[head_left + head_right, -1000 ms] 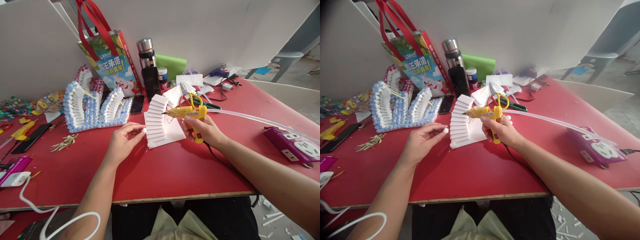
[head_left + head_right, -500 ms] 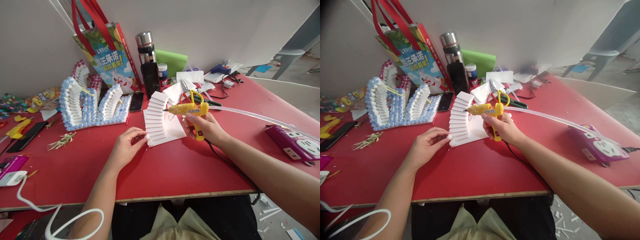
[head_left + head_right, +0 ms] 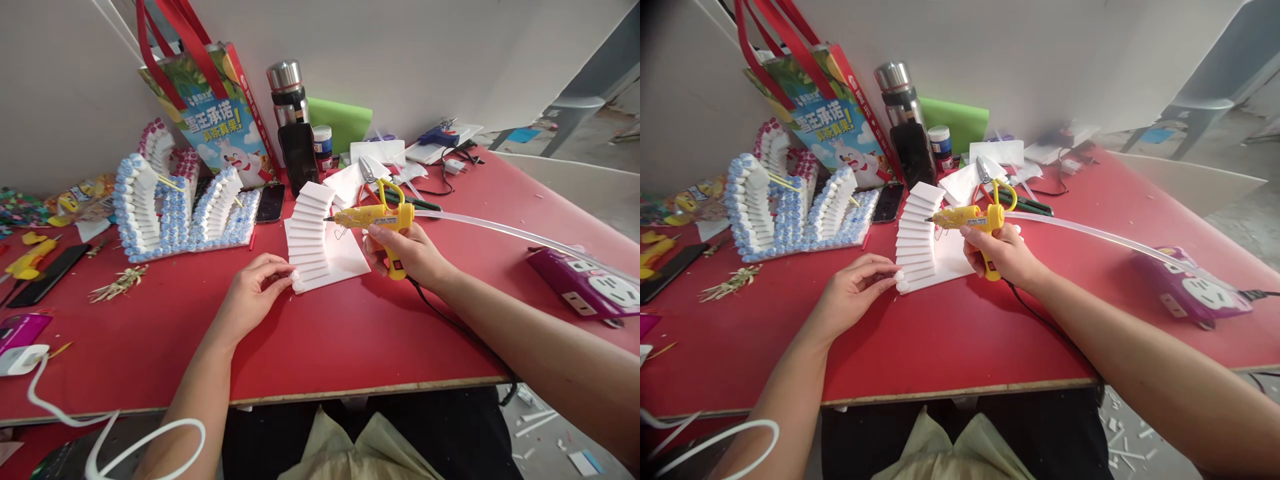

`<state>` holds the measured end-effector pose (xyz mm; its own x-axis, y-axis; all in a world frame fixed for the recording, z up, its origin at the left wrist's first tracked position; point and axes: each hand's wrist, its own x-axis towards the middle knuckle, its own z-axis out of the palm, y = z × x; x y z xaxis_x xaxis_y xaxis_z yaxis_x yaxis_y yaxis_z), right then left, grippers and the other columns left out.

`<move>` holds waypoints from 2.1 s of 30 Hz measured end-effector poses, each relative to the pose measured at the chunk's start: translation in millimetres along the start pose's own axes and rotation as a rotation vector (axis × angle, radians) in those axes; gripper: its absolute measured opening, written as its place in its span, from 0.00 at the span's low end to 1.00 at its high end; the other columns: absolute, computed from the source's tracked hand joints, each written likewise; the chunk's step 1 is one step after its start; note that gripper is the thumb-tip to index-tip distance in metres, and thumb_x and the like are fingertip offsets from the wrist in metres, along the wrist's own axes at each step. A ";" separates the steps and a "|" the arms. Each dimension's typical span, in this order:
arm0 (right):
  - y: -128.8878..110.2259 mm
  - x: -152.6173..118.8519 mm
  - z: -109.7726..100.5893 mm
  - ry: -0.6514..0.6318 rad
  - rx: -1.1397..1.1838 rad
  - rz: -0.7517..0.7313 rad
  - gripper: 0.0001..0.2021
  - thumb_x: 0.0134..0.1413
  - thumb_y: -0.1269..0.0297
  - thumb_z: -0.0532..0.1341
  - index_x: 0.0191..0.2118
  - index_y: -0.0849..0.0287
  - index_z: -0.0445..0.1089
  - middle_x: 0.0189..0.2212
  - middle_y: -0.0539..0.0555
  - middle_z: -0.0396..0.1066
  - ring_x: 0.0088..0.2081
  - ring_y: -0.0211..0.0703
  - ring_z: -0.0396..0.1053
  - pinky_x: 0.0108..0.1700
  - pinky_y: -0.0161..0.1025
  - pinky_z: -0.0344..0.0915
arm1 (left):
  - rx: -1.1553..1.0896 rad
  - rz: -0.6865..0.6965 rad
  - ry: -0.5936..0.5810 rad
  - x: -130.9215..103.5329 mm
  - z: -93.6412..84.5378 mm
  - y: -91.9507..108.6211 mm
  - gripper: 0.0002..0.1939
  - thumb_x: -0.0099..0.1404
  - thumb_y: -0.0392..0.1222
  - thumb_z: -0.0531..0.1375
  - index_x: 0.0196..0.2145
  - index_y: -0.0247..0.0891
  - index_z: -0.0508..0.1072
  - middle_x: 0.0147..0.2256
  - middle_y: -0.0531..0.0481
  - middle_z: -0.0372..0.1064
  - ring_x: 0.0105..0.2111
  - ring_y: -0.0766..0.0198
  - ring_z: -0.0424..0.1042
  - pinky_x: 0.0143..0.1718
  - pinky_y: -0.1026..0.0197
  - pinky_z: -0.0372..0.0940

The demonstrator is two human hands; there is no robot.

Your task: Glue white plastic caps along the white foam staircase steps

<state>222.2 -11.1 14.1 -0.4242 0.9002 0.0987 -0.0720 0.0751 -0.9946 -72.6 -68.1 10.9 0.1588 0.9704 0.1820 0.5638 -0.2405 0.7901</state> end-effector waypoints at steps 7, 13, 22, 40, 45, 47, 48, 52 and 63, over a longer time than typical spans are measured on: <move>-1.3 -0.1 -0.2 0.001 -0.012 0.019 0.22 0.61 0.43 0.61 0.26 0.58 0.67 0.19 0.50 0.67 0.18 0.37 0.62 0.22 0.38 0.57 | 0.031 0.031 -0.007 -0.2 0.3 -2.0 0.11 0.68 0.48 0.62 0.43 0.43 0.81 0.45 0.44 0.72 0.47 0.55 0.73 0.49 0.58 0.67; -1.8 -0.6 -0.1 -0.007 -0.017 0.004 0.22 0.62 0.45 0.61 0.26 0.58 0.67 0.19 0.50 0.66 0.18 0.37 0.62 0.22 0.38 0.57 | 0.052 0.035 0.004 -0.5 2.4 4.5 0.10 0.68 0.46 0.61 0.43 0.43 0.80 0.45 0.45 0.72 0.47 0.56 0.73 0.48 0.59 0.67; -2.2 -0.7 1.5 -0.020 -0.033 -0.004 0.23 0.62 0.44 0.61 0.24 0.58 0.66 0.19 0.50 0.66 0.18 0.36 0.62 0.23 0.38 0.58 | 0.078 0.030 0.042 0.1 5.6 7.6 0.09 0.67 0.46 0.63 0.41 0.42 0.79 0.43 0.45 0.73 0.45 0.57 0.74 0.44 0.60 0.69; -5.1 0.5 -2.1 0.188 -0.149 -0.009 0.20 0.62 0.47 0.61 0.32 0.61 0.74 0.28 0.56 0.74 0.24 0.38 0.68 0.25 0.37 0.60 | -0.003 0.036 0.061 2.4 7.6 5.2 0.08 0.67 0.45 0.63 0.38 0.41 0.81 0.41 0.46 0.73 0.43 0.58 0.74 0.44 0.61 0.68; 5.8 -1.3 -2.4 0.208 -0.093 -0.021 0.19 0.61 0.47 0.63 0.33 0.61 0.74 0.31 0.54 0.73 0.21 0.35 0.67 0.24 0.36 0.60 | -0.015 0.013 0.043 3.3 5.8 1.9 0.09 0.69 0.46 0.62 0.43 0.42 0.80 0.43 0.47 0.72 0.45 0.59 0.73 0.46 0.59 0.68; 5.7 -1.5 -3.2 0.203 -0.083 -0.024 0.19 0.61 0.47 0.63 0.32 0.61 0.74 0.32 0.54 0.73 0.21 0.35 0.67 0.24 0.36 0.60 | -0.002 0.010 0.028 3.9 5.7 1.4 0.09 0.69 0.45 0.62 0.42 0.42 0.80 0.43 0.48 0.71 0.44 0.60 0.73 0.46 0.60 0.67; 5.1 -1.7 -3.5 0.201 -0.082 -0.023 0.19 0.61 0.47 0.63 0.32 0.61 0.74 0.32 0.54 0.73 0.21 0.35 0.67 0.24 0.36 0.60 | 0.008 0.012 0.023 4.4 5.8 1.4 0.08 0.69 0.45 0.62 0.41 0.42 0.80 0.42 0.48 0.71 0.44 0.60 0.73 0.46 0.60 0.67; 2.2 -2.6 -2.6 0.191 -0.095 -0.013 0.19 0.62 0.48 0.62 0.32 0.61 0.73 0.30 0.54 0.73 0.21 0.35 0.67 0.24 0.36 0.61 | 0.024 0.016 0.023 7.0 6.8 1.7 0.07 0.68 0.44 0.62 0.39 0.42 0.80 0.41 0.49 0.71 0.42 0.61 0.73 0.45 0.61 0.66; 0.7 -5.0 3.0 0.169 -0.142 0.036 0.19 0.62 0.48 0.61 0.32 0.61 0.73 0.27 0.53 0.73 0.21 0.35 0.66 0.25 0.36 0.60 | 0.023 -0.054 0.011 11.4 8.9 8.1 0.06 0.66 0.43 0.63 0.35 0.41 0.80 0.39 0.49 0.71 0.40 0.61 0.73 0.43 0.59 0.66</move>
<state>221.6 -16.8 13.0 -0.2657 0.9617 0.0679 0.0736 0.0905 -0.9932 -59.1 -59.1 14.2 0.1188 0.9821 0.1460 0.5897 -0.1881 0.7854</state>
